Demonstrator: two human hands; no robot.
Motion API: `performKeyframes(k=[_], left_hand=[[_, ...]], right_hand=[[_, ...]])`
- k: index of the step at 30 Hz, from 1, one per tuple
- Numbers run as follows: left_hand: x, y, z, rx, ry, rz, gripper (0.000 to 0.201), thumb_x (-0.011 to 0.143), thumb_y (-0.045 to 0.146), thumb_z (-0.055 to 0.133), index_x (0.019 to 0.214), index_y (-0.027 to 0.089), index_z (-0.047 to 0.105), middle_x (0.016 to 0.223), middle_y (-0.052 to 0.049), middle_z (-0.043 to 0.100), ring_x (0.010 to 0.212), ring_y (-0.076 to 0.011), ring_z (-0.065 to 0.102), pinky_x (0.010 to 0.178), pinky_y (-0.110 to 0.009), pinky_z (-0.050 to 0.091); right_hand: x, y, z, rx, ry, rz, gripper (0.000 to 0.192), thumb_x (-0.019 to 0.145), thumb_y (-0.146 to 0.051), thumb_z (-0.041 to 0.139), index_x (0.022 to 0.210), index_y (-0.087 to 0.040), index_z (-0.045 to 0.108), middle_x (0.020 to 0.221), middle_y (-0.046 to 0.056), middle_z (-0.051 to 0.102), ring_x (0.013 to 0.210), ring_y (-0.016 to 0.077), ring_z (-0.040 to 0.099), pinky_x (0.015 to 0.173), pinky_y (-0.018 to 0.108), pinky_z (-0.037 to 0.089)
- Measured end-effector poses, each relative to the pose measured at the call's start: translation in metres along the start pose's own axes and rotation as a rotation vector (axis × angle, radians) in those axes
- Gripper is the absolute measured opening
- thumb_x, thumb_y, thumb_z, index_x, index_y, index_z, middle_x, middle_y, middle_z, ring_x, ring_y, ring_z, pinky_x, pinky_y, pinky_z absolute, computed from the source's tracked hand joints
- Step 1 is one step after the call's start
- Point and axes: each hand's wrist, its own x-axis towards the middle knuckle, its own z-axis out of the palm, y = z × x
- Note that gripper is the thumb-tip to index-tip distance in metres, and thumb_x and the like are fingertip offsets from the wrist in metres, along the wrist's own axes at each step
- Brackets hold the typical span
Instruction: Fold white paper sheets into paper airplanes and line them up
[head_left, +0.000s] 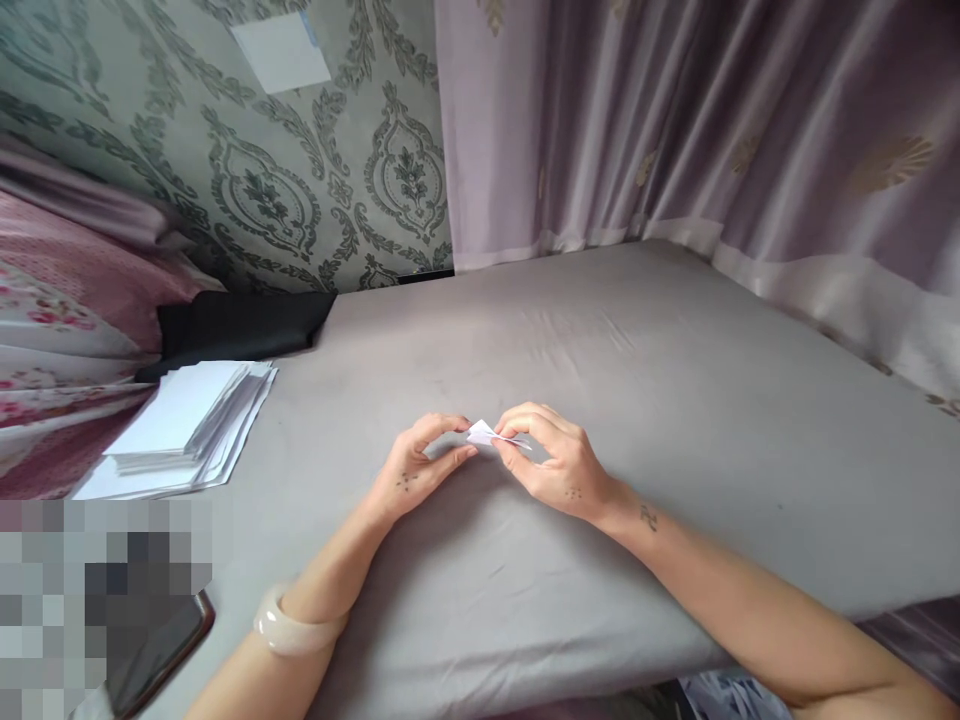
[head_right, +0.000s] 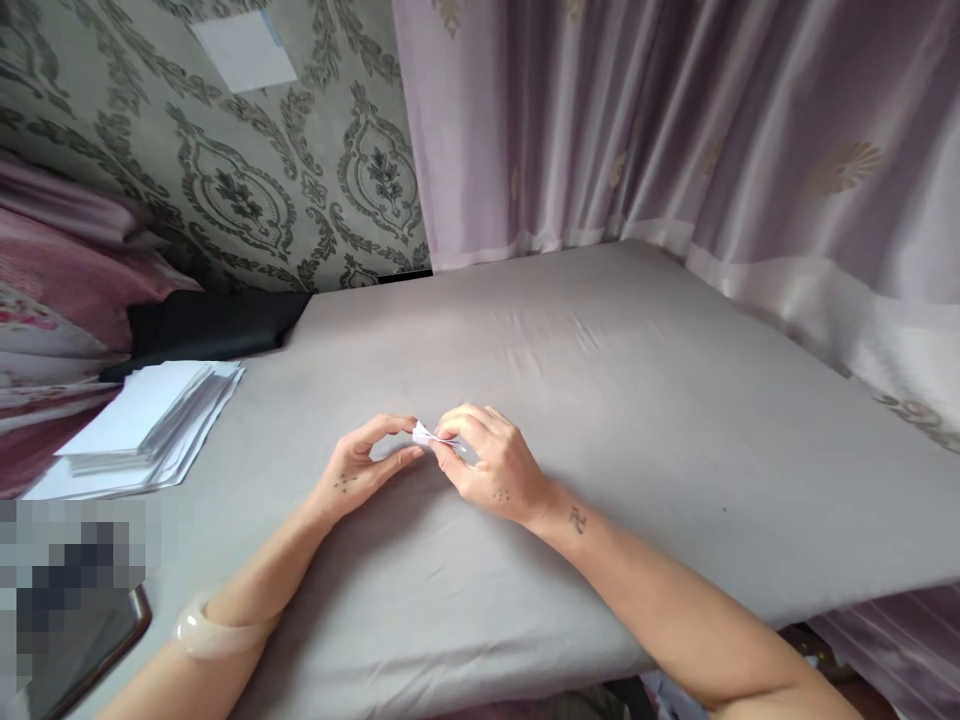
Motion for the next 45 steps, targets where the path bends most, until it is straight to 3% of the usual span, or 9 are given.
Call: performKeyframes(k=[6,9,13,18,23,28,34,39,45], left_hand=[[-0.002,0.010,0.005,-0.157,0.024,-0.043,0.021,0.085,0.038,0.065,0.095,0.019,0.067,0.085,-0.004,0.065,0.080,-0.0163,0.058,0.081,-0.031,0.047],[-0.001,0.013,0.010,-0.303,0.027,-0.195,0.023,0.081,0.039,0.069,0.092,0.019,0.070,0.084,-0.003,0.066,0.076,-0.0148,0.057,0.074,-0.028,0.046],[0.001,0.014,0.015,-0.560,0.008,-0.492,0.023,0.072,0.038,0.078,0.082,0.018,0.073,0.072,-0.001,0.066,0.067,-0.0116,0.056,0.065,-0.024,0.044],[0.004,0.010,0.017,-0.805,-0.045,-0.629,0.021,0.067,0.032,0.082,0.070,0.014,0.072,0.069,-0.002,0.066,0.061,-0.0083,0.053,0.062,-0.021,0.043],[0.007,0.009,0.017,-0.922,-0.017,-0.750,0.021,0.064,0.027,0.083,0.068,0.011,0.069,0.067,-0.004,0.065,0.058,-0.0083,0.054,0.058,-0.020,0.043],[0.008,0.007,0.020,-0.952,0.026,-0.794,0.020,0.063,0.024,0.081,0.068,0.010,0.068,0.066,-0.004,0.064,0.057,-0.0087,0.055,0.058,-0.020,0.044],[0.007,0.006,0.020,-0.944,-0.069,-0.733,0.024,0.069,0.031,0.080,0.071,0.010,0.068,0.071,-0.006,0.065,0.062,-0.0094,0.056,0.061,-0.021,0.043],[0.006,0.013,0.020,-0.885,-0.145,-0.669,0.044,0.082,0.054,0.063,0.082,0.010,0.070,0.081,-0.009,0.067,0.069,-0.0118,0.058,0.065,-0.023,0.042],[0.004,0.017,0.026,-0.695,-0.140,-0.612,0.037,0.078,0.048,0.070,0.074,0.012,0.070,0.065,-0.003,0.061,0.063,-0.0103,0.052,0.057,-0.021,0.033]], right_hand=[[0.000,-0.003,-0.002,0.113,0.074,0.021,0.007,0.087,-0.017,0.057,0.086,-0.024,0.055,0.082,0.001,0.067,0.074,0.0136,0.061,0.070,0.028,0.049],[0.002,-0.001,-0.002,0.189,0.111,0.214,0.003,0.086,-0.024,0.060,0.084,-0.023,0.058,0.081,0.001,0.067,0.074,0.0142,0.062,0.069,0.028,0.049],[0.005,0.007,0.001,0.368,0.111,0.538,0.017,0.081,-0.037,0.066,0.082,-0.021,0.062,0.081,0.002,0.069,0.075,0.0164,0.064,0.071,0.029,0.050],[0.010,0.020,0.010,0.640,0.107,0.807,0.028,0.072,-0.043,0.074,0.080,-0.019,0.063,0.072,0.002,0.069,0.071,0.0161,0.064,0.067,0.028,0.047],[0.012,0.025,0.014,0.855,0.026,0.994,0.037,0.068,-0.048,0.076,0.087,-0.018,0.065,0.081,0.003,0.067,0.075,0.0133,0.061,0.064,0.024,0.042],[0.013,0.018,0.017,0.838,-0.184,1.001,0.040,0.068,-0.054,0.074,0.073,-0.014,0.067,0.069,0.000,0.057,0.060,0.0082,0.045,0.052,0.023,0.032],[0.015,0.016,0.023,0.733,-0.110,1.034,0.046,0.058,-0.052,0.079,0.049,-0.015,0.055,0.049,-0.005,0.045,0.047,0.0049,0.030,0.047,0.025,0.020],[0.016,0.020,0.020,0.733,-0.061,1.087,0.044,0.054,-0.049,0.081,0.047,-0.015,0.054,0.048,-0.004,0.046,0.046,0.0046,0.031,0.047,0.025,0.018],[0.013,0.021,0.022,0.680,-0.110,1.031,0.044,0.059,-0.052,0.077,0.049,-0.015,0.055,0.048,-0.005,0.044,0.046,0.0051,0.029,0.048,0.025,0.019]])
